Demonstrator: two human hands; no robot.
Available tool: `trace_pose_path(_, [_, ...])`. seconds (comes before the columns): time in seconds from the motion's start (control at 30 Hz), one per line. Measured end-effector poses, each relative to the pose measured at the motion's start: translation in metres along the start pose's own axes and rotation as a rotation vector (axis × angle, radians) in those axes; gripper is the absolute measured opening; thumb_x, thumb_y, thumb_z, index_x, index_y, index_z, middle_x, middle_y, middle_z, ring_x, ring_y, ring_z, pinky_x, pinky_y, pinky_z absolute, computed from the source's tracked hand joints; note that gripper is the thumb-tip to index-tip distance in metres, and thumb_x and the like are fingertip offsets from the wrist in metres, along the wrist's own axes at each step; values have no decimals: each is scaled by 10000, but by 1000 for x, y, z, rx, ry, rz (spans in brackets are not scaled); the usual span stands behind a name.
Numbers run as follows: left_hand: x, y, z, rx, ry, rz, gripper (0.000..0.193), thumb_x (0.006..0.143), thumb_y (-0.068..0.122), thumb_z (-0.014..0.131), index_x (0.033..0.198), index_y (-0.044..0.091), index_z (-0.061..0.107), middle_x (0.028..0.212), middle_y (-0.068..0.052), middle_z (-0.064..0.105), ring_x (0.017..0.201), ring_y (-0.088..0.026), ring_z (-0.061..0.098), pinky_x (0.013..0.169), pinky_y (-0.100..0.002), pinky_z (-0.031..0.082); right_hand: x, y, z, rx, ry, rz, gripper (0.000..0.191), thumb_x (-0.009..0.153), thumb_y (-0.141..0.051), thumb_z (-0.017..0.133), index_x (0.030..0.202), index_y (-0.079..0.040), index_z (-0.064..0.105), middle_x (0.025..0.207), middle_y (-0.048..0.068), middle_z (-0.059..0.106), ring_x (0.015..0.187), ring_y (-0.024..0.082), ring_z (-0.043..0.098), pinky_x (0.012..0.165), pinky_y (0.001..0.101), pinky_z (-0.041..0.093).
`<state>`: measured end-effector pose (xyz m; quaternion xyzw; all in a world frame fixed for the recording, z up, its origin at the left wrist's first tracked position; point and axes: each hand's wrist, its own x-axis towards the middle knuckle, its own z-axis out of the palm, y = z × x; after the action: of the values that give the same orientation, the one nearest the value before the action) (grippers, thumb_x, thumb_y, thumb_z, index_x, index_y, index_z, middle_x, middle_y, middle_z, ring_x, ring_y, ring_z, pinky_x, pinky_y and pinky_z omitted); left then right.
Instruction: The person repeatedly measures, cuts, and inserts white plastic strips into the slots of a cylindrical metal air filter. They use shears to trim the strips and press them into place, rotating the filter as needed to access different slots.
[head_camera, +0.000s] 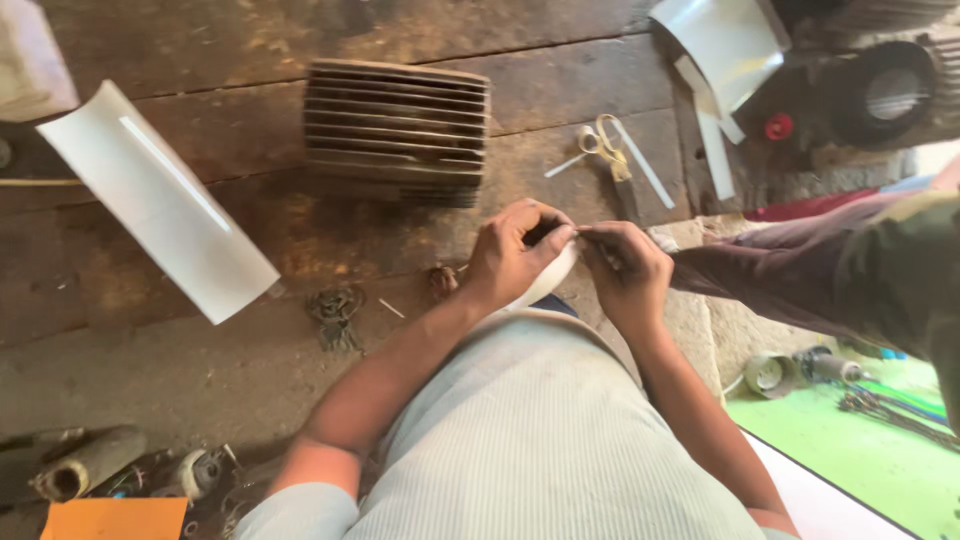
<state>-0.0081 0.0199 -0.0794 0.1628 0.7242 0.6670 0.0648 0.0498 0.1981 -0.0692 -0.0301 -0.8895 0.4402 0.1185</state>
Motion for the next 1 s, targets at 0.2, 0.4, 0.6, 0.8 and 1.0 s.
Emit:
trace_pose_path(0.2, [21,-4,27,135,-44,197,177,997,170,709,1031,-3,698,982,-124,699,893,-235,704,780,-347,576,8,45,-11,634,-143,233,123,1046,-22,672,1166,3,656,1071,3,669,983,57,600,862,204,493])
trace_pose_path(0.4, [87,-46,66,307,-92,372,129,979,109,741,990,-7,686,937,-124,669,828,-245,675,737,-342,590,63,103,-20,814,-124,282,143,1046,-13,707,1125,0,588,981,10,594,829,83,500,685,228,392])
trace_pose_path(0.6, [111,-111,100,1237,-264,496,82,939,51,643,861,65,660,914,-103,653,890,-256,643,776,-397,542,124,150,-10,-510,-45,-250,567,747,-209,849,1161,30,544,1008,248,631,865,440,636,761,514,536])
trace_pose_path(0.8, [43,-134,113,1166,-31,419,281,921,118,577,1154,46,717,1266,-114,644,1274,-340,540,1044,-451,474,113,164,-3,-356,-223,-177,320,962,-106,695,1222,-17,532,1088,226,659,1010,459,633,863,527,519])
trace_pose_path(1.0, [27,-134,122,1191,-57,183,376,942,119,548,1299,69,652,1428,-184,553,1362,-391,476,1107,-483,425,91,163,12,-587,-444,-209,233,923,-86,638,1155,-71,618,1050,195,687,1011,395,672,842,473,540])
